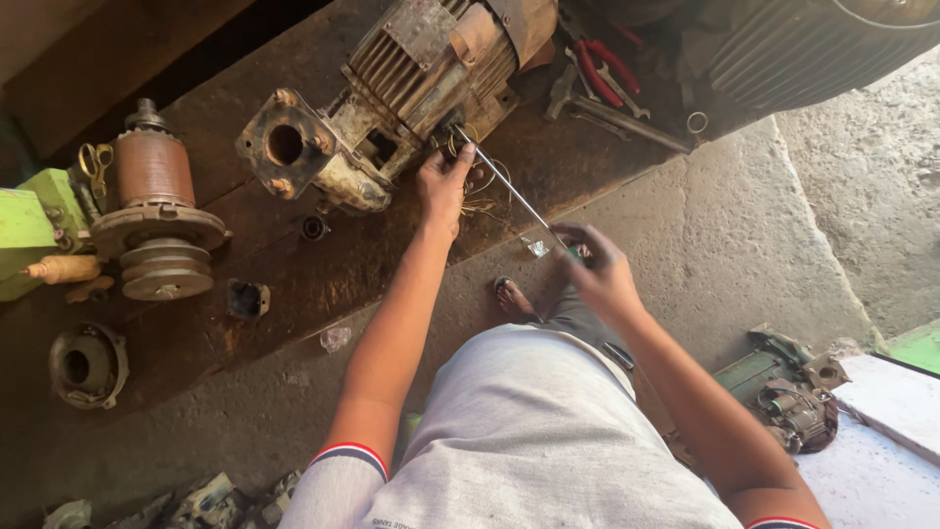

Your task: The person uses a screwdriver to remove screws from the terminal box cover of an electric motor. They then remove the cover, handle the internal wiring and a small black component, and place the cover back onto the motor.

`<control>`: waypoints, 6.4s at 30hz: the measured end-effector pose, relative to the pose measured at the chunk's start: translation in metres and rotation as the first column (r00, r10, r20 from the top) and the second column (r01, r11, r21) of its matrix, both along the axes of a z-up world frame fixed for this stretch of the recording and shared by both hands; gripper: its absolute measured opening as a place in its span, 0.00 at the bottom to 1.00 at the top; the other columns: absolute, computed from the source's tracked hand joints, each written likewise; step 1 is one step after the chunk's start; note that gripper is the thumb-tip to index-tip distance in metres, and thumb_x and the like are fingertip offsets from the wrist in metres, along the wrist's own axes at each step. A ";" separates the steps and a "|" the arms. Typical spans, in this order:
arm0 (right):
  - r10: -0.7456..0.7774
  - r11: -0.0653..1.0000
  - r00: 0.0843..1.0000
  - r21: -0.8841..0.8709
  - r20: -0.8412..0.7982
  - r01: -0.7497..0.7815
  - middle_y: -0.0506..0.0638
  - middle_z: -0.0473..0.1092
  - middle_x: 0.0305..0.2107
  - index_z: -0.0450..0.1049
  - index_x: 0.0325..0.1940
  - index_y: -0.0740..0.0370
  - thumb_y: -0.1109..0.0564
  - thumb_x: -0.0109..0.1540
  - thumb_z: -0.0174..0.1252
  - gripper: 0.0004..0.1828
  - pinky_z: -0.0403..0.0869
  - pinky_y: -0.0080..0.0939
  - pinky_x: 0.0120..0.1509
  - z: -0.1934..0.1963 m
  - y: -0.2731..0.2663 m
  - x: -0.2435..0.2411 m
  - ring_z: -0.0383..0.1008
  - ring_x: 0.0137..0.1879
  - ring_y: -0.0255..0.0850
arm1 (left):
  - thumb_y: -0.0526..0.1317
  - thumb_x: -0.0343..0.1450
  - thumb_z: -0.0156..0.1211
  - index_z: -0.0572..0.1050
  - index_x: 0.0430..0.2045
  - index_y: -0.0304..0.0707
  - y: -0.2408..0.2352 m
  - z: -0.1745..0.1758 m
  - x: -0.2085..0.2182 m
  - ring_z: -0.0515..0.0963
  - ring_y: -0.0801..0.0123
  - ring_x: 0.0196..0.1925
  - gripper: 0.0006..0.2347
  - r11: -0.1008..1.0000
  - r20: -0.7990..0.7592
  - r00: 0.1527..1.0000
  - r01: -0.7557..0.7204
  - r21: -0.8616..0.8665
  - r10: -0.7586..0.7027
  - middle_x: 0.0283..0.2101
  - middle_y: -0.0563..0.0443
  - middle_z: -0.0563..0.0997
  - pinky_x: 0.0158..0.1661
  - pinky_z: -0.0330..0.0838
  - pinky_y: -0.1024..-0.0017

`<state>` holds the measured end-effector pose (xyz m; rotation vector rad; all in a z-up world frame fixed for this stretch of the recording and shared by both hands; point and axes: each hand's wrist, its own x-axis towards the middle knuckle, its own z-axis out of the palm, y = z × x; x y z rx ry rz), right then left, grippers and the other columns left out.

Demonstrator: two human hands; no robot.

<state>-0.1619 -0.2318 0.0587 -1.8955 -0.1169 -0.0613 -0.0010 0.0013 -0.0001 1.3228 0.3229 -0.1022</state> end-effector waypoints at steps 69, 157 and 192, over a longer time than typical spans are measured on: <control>0.656 0.720 0.442 0.683 -0.612 -0.122 0.44 0.70 0.35 0.74 0.61 0.62 0.52 0.69 0.57 0.19 0.68 0.36 0.37 -0.075 -0.029 0.190 0.64 0.33 0.36 | 0.40 0.81 0.53 0.72 0.41 0.37 -0.013 0.003 -0.107 0.79 0.71 0.33 0.06 0.714 0.046 0.976 -0.124 -0.689 0.214 0.34 0.53 0.79 0.39 0.78 0.68; 0.341 0.686 0.917 -0.613 -0.206 -0.393 0.53 0.77 0.48 0.78 0.55 0.56 0.49 0.64 0.60 0.17 0.76 0.50 0.47 -0.002 -0.059 0.083 0.80 0.46 0.51 | 0.41 0.72 0.65 0.75 0.49 0.42 0.334 -0.062 -0.161 0.77 0.47 0.61 0.13 0.216 0.019 0.677 -0.262 0.941 0.736 0.63 0.38 0.71 0.56 0.79 0.53; 0.531 0.401 0.818 0.916 -0.222 -0.011 0.54 0.67 0.59 0.63 0.73 0.57 0.48 0.66 0.64 0.33 0.69 0.55 0.77 0.080 0.056 0.062 0.67 0.71 0.52 | 0.56 0.81 0.46 0.61 0.66 0.36 0.049 0.127 -0.107 0.70 0.59 0.69 0.25 0.899 0.182 0.963 0.252 -0.358 -0.198 0.66 0.40 0.71 0.68 0.67 0.65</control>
